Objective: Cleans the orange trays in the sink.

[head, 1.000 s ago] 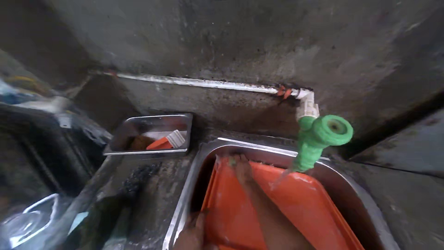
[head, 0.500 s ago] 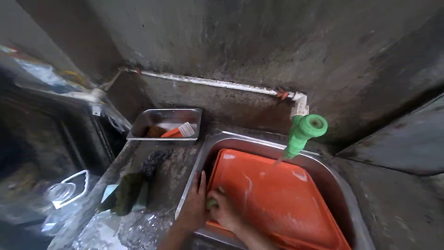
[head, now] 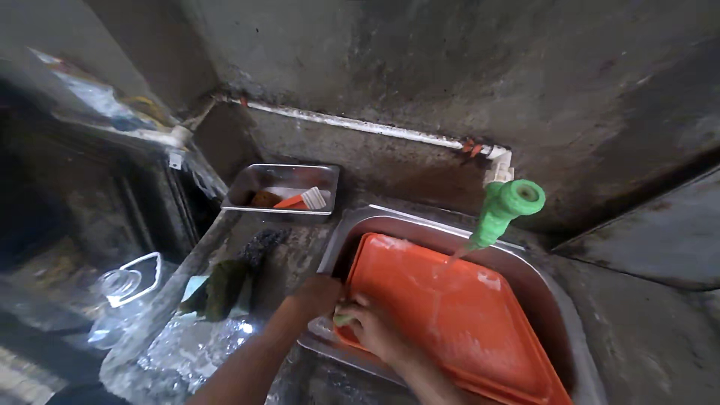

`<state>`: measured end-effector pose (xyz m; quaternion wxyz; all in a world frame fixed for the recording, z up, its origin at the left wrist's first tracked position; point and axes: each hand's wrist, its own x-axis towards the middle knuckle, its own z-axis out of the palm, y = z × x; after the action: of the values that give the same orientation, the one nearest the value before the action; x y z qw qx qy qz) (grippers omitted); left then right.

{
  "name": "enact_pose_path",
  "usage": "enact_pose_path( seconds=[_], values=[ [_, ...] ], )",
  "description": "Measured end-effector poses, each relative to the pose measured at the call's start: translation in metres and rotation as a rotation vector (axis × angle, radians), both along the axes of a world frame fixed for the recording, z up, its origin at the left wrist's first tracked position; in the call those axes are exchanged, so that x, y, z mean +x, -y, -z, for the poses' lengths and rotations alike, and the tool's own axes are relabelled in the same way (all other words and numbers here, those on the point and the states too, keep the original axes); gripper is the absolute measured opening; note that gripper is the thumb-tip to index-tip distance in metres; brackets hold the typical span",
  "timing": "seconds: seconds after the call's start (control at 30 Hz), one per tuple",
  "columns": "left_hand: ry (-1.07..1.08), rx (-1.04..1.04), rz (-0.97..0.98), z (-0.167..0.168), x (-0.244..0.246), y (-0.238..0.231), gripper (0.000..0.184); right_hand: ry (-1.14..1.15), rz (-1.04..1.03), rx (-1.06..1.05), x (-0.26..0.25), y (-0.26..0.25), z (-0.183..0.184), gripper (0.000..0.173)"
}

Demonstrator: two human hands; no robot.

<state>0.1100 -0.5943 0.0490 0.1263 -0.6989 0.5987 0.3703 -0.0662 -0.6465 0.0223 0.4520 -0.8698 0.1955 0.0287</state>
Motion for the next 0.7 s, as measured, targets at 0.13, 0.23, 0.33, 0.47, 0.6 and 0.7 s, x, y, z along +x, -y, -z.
enact_pose_path(
  seconds=[0.13,0.23,0.33,0.47,0.6,0.7],
  values=[
    [0.051,0.067,0.082,-0.009,-0.010,0.004,0.039,-0.054,-0.216,-0.125,-0.056,0.010,-0.011,0.024],
    [0.023,0.063,0.051,-0.013,-0.013,0.000,0.044,-0.129,-0.130,-0.085,-0.058,0.012,-0.019,0.023],
    [0.095,0.047,0.005,-0.012,-0.019,-0.001,0.041,-0.085,0.021,-0.028,-0.020,-0.006,-0.011,0.026],
    [0.173,0.138,0.001,-0.024,-0.031,0.006,0.045,-0.132,0.179,-0.011,-0.056,0.000,-0.009,0.027],
    [0.210,0.175,0.034,-0.025,-0.035,0.014,0.053,-0.204,0.518,-0.258,-0.231,0.050,0.018,0.021],
    [0.243,0.214,0.031,-0.027,-0.041,0.019,0.063,-0.196,0.622,-0.475,-0.305,0.075,0.023,0.019]
  ],
)
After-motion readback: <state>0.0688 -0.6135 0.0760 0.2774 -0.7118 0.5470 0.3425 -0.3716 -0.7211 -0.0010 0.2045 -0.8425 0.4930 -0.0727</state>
